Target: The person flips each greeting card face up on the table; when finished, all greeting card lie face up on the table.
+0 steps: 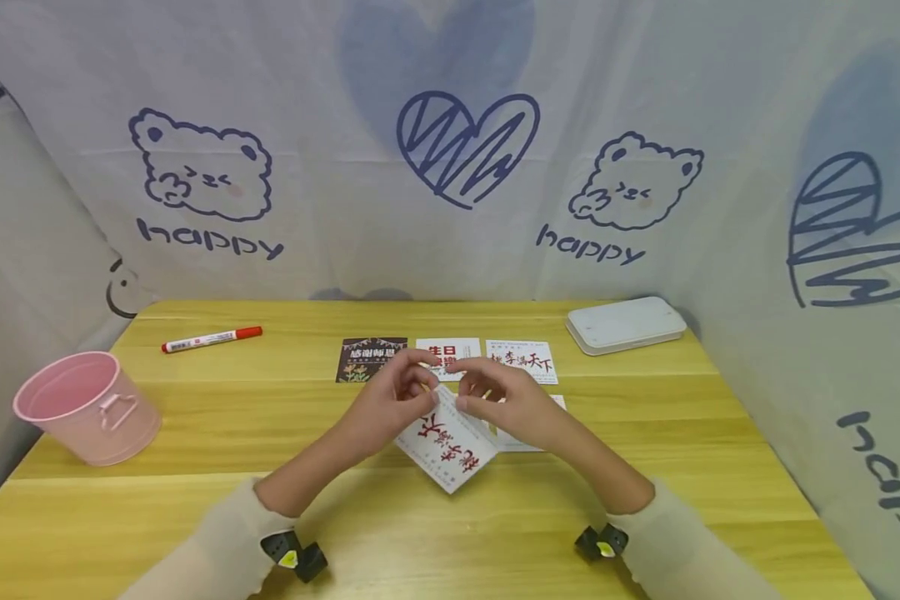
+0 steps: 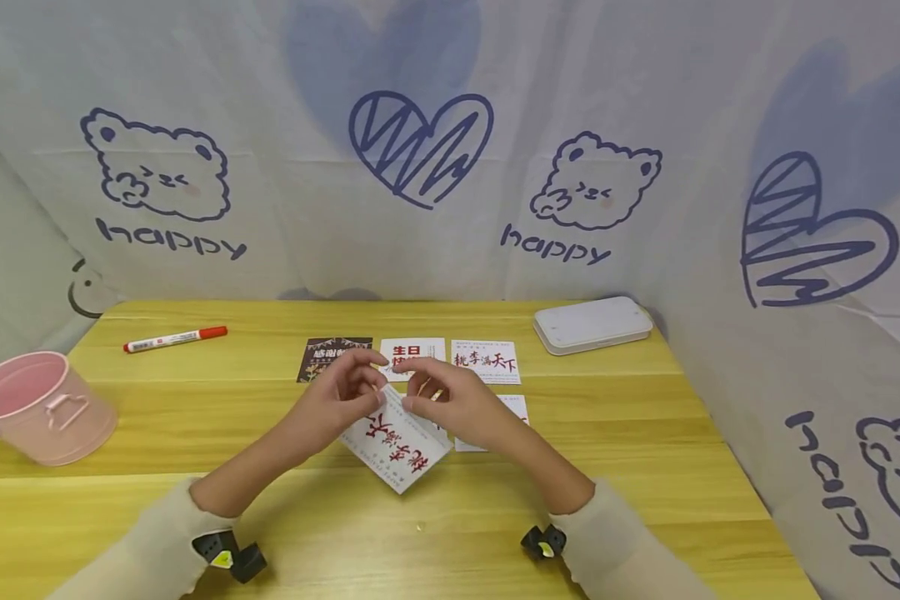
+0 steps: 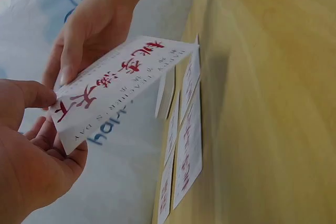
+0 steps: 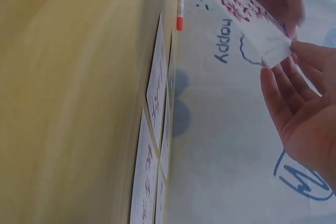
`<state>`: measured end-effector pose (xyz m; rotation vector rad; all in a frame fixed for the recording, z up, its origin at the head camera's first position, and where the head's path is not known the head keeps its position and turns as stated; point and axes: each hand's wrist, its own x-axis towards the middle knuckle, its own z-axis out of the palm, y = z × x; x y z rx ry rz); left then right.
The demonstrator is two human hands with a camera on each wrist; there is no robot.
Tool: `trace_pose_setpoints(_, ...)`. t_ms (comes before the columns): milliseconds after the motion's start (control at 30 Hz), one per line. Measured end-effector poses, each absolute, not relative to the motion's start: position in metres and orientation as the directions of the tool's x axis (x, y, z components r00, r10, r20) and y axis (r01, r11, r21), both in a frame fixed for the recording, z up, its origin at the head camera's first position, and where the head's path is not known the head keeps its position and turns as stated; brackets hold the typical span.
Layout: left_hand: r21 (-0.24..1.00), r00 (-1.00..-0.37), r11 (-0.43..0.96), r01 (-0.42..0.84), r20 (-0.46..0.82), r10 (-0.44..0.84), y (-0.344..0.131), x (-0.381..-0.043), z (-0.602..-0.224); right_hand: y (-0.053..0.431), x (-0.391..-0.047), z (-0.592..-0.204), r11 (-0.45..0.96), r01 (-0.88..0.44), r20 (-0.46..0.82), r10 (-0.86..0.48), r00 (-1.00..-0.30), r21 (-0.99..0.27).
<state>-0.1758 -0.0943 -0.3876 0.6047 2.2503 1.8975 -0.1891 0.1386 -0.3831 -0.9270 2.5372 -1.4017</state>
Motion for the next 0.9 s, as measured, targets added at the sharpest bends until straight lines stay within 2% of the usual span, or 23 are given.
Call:
trace_pose_setpoints(133,0.964,-0.899,0.142,0.227,0.151,0.411,-0.088,-0.171,-0.389,0.136,-0.183,-0.381,0.393,-0.494,0.199,-0.590,-0.783,-0.776)
trace_pose_setpoints(267,0.956,-0.922,0.169,0.240,0.170,0.347,-0.093,-0.172,-0.387,0.141,-0.186,-0.379,0.384,-0.389,0.179,-0.480,-0.859,-0.837)
trace_pose_setpoints(433,0.966,-0.953,0.145,0.214,0.174,0.249,-0.102,-0.176,-0.382,0.152,-0.197,-0.377,0.146,-0.221,0.170,-0.297,-0.939,-0.964)
trace_pose_setpoints(533,0.973,-0.959,0.116,0.198,0.168,0.227,-0.104,-0.180,-0.383,0.153,-0.201,-0.378,0.034,-0.168,0.154,-0.257,-0.954,-0.985)
trace_pose_setpoints(633,0.976,-0.961,0.100,0.191,0.166,0.222,-0.106,-0.184,-0.386,0.152,-0.204,-0.382,-0.013,-0.130,0.129,-0.258,-0.958,-0.991)
trace_pose_setpoints(767,0.975,-0.963,0.121,0.188,0.158,0.219,-0.109,-0.188,-0.390,0.152,-0.206,-0.387,-0.008,-0.112,0.109,-0.302,-0.947,-0.994)
trace_pose_setpoints(900,0.960,-0.963,0.215,0.181,0.128,0.239,-0.112,-0.189,-0.391,0.152,-0.206,-0.391,0.099,-0.163,0.116,-0.365,-0.924,-0.982)
